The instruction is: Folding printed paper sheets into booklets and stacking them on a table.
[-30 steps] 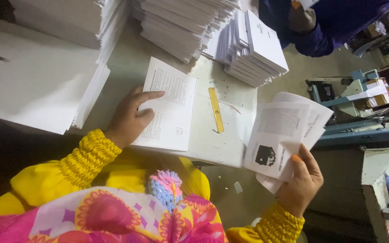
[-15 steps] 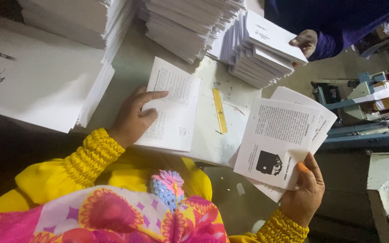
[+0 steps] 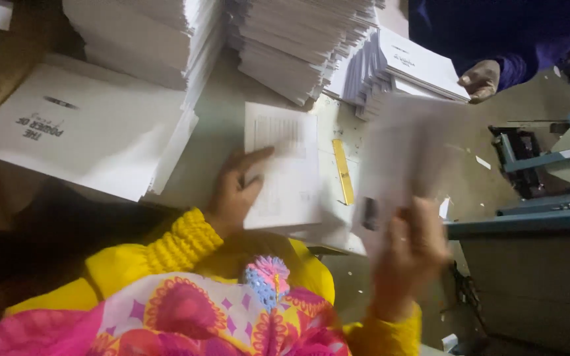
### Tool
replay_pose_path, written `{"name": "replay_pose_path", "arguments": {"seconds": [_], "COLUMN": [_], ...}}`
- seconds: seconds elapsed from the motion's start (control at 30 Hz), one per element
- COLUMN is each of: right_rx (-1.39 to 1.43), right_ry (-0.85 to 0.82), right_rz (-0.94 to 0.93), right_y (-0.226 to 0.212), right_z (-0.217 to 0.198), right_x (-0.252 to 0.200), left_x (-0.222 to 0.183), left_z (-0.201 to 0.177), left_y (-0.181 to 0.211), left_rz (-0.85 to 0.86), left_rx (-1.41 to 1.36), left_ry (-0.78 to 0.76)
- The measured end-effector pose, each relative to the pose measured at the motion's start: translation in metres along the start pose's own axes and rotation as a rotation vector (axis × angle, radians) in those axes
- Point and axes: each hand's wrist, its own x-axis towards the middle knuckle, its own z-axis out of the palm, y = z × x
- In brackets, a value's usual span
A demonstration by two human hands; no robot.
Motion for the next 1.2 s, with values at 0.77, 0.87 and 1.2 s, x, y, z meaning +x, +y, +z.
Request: {"name": "replay_pose_path", "arguments": {"seconds": [0.77,0.87,1.2], "right_rx": [0.72,0.684,0.757], "right_ry": [-0.023,0.053,0.048], "right_rz": [0.705,0.789,0.832], "right_y": [-0.001,0.006,0.018], "right_z": [-0.002,-0.023,-0.032], "right_x": [0.005,0.01,0.002], "left_x": [-0.012,-0.012,-0.013], "left_z": [0.003,0.003,0.002], "left_y": [0.005,0.003,0.004], "left_rz": [-0.308,-0.259,-0.287], "left_rx": [-0.011,-0.049,-0.037], "left_ry": [-0.145,-0.146,-0.14]}}
